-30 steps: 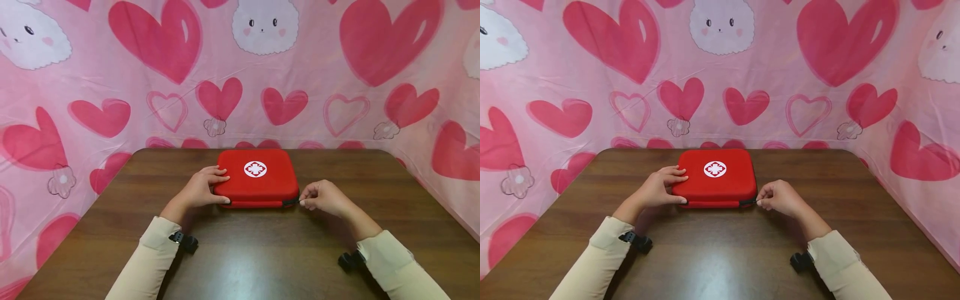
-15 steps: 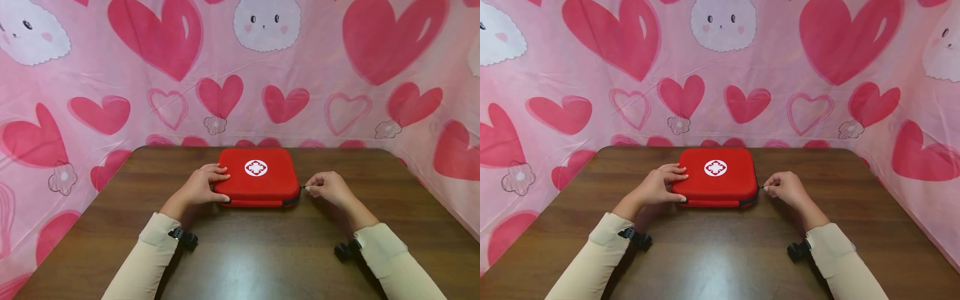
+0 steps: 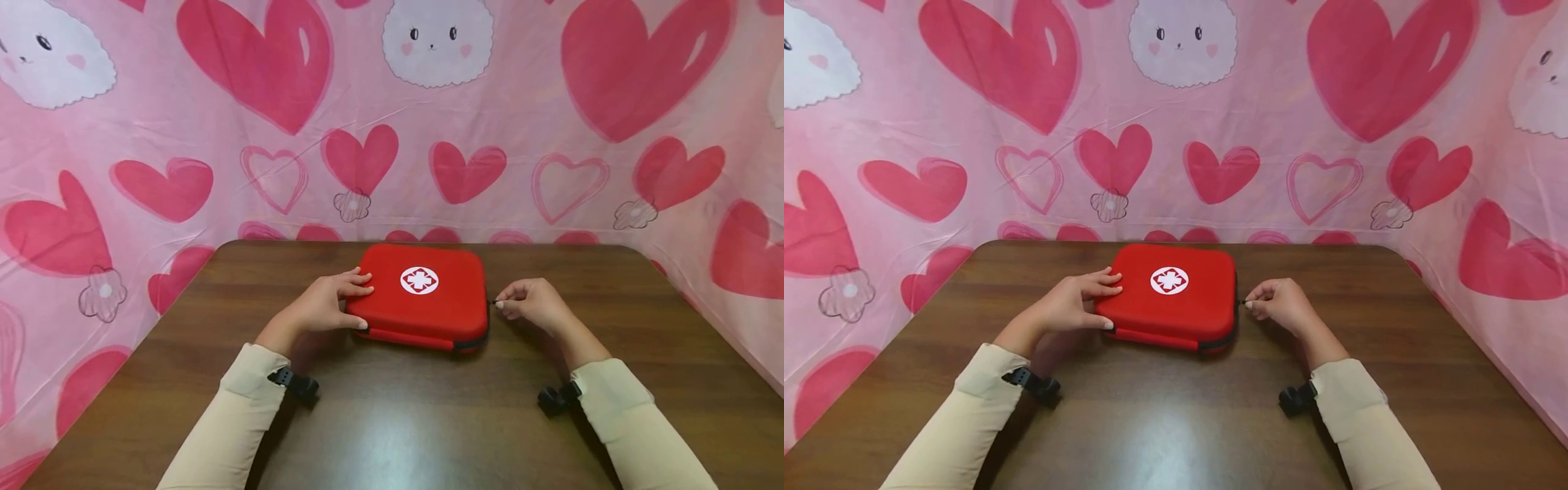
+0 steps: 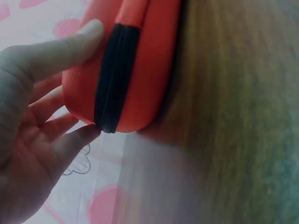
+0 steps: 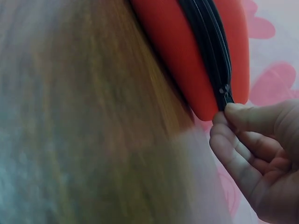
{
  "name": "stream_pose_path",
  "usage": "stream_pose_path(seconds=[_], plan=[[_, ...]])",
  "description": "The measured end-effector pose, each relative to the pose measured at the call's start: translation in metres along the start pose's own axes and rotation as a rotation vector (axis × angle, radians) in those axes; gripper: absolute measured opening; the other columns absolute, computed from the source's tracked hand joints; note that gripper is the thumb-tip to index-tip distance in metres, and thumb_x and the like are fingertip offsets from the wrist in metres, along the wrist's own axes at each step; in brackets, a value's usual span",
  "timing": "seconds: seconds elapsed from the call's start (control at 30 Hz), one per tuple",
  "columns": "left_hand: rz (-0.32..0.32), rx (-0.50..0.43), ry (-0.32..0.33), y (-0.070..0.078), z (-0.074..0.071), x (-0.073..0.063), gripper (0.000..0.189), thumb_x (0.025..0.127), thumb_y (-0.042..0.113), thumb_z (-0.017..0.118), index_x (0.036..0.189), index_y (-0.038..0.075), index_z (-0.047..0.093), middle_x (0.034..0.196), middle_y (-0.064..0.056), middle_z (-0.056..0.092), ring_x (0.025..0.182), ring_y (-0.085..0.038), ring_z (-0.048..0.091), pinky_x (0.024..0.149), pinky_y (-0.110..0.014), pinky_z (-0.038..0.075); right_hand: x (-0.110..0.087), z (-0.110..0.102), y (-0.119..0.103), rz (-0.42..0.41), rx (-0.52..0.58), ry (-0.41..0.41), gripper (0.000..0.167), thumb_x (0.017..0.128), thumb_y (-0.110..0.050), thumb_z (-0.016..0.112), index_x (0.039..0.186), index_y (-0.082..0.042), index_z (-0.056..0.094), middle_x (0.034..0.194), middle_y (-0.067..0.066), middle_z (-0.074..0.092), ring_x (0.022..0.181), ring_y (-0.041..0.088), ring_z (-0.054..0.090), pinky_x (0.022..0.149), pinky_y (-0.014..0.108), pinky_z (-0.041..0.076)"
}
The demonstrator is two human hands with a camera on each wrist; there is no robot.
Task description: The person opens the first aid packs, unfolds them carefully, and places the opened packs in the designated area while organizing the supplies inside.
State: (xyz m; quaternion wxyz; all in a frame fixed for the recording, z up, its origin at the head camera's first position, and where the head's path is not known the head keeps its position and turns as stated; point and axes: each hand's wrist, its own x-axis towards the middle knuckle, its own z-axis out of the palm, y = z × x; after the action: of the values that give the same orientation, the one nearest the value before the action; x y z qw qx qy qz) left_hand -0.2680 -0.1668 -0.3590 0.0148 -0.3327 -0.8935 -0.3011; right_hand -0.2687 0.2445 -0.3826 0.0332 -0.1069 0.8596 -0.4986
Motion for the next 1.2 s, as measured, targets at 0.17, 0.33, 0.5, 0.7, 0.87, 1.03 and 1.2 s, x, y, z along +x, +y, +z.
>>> stream_pose_path(seconds=[0.17, 0.33, 0.5, 0.7, 0.87, 1.03, 1.2], plan=[[-0.052, -0.06, 0.048, -0.007, -0.002, -0.001, 0.05, 0.077, 0.019, 0.084, 0.124, 0.011, 0.068, 0.139, -0.003, 0.056, 0.138, -0.025, 0.04, 0.098, -0.039, 0.048, -0.003, 0.001, -0.001, -0.019, 0.059, -0.08, 0.015, 0.086, 0.002, 0.071, 0.094, 0.014, 0.067, 0.085, 0.022, 0.07, 0.074, 0.025, 0.069, 0.067, 0.035, 0.059], [-0.051, -0.059, 0.144, -0.012, -0.003, -0.003, 0.041, 0.078, 0.01, 0.082, 0.117, 0.006, 0.072, 0.133, -0.009, 0.06, 0.125, -0.031, 0.052, 0.086, -0.038, 0.055, -0.004, 0.006, -0.006, -0.022, 0.076, -0.147, 0.015, 0.085, 0.002, 0.071, 0.093, 0.013, 0.068, 0.083, 0.021, 0.07, 0.073, 0.026, 0.069, 0.067, 0.036, 0.059], [-0.078, 0.017, 0.203, -0.012, -0.006, -0.001, 0.036, 0.081, 0.007, 0.079, 0.116, 0.003, 0.072, 0.129, -0.015, 0.061, 0.117, -0.033, 0.058, 0.086, -0.042, 0.055, -0.005, 0.014, -0.01, -0.035, 0.06, -0.215, 0.013, 0.084, 0.001, 0.072, 0.091, 0.011, 0.069, 0.082, 0.02, 0.071, 0.071, 0.027, 0.068, 0.066, 0.036, 0.059], [-0.1, 0.111, 0.297, -0.01, -0.004, 0.005, 0.032, 0.083, 0.005, 0.071, 0.114, 0.002, 0.072, 0.121, -0.018, 0.063, 0.112, -0.035, 0.058, 0.093, -0.047, 0.05, -0.008, 0.023, -0.019, -0.055, 0.045, -0.288, 0.011, 0.084, 0.0, 0.073, 0.089, 0.009, 0.069, 0.081, 0.018, 0.071, 0.069, 0.027, 0.068, 0.065, 0.037, 0.059], [-0.23, -0.068, 0.296, -0.003, 0.002, 0.009, 0.036, 0.09, 0.015, 0.067, 0.122, -0.002, 0.066, 0.134, -0.016, 0.058, 0.125, -0.033, 0.052, 0.101, -0.048, 0.044, -0.012, 0.029, -0.024, -0.071, 0.031, -0.339, 0.009, 0.083, -0.002, 0.074, 0.086, 0.006, 0.07, 0.077, 0.014, 0.07, 0.066, 0.025, 0.067, 0.065, 0.038, 0.059], [-0.333, -0.082, 0.247, 0.004, 0.01, 0.016, 0.066, 0.084, 0.042, 0.073, 0.134, 0.002, 0.058, 0.147, -0.015, 0.045, 0.135, -0.033, 0.041, 0.109, -0.05, 0.035, -0.013, 0.033, -0.027, -0.103, 0.013, -0.362, 0.008, 0.082, -0.002, 0.075, 0.083, 0.004, 0.07, 0.073, 0.012, 0.069, 0.064, 0.026, 0.066, 0.063, 0.038, 0.059], [-0.375, -0.081, 0.258, 0.006, 0.017, 0.021, 0.074, 0.078, 0.046, 0.078, 0.135, 0.004, 0.057, 0.15, -0.015, 0.041, 0.137, -0.034, 0.039, 0.109, -0.049, 0.035, -0.012, 0.034, -0.026, -0.124, -0.032, -0.355, 0.009, 0.081, -0.004, 0.077, 0.082, 0.001, 0.07, 0.071, 0.01, 0.068, 0.063, 0.025, 0.065, 0.062, 0.038, 0.058]])
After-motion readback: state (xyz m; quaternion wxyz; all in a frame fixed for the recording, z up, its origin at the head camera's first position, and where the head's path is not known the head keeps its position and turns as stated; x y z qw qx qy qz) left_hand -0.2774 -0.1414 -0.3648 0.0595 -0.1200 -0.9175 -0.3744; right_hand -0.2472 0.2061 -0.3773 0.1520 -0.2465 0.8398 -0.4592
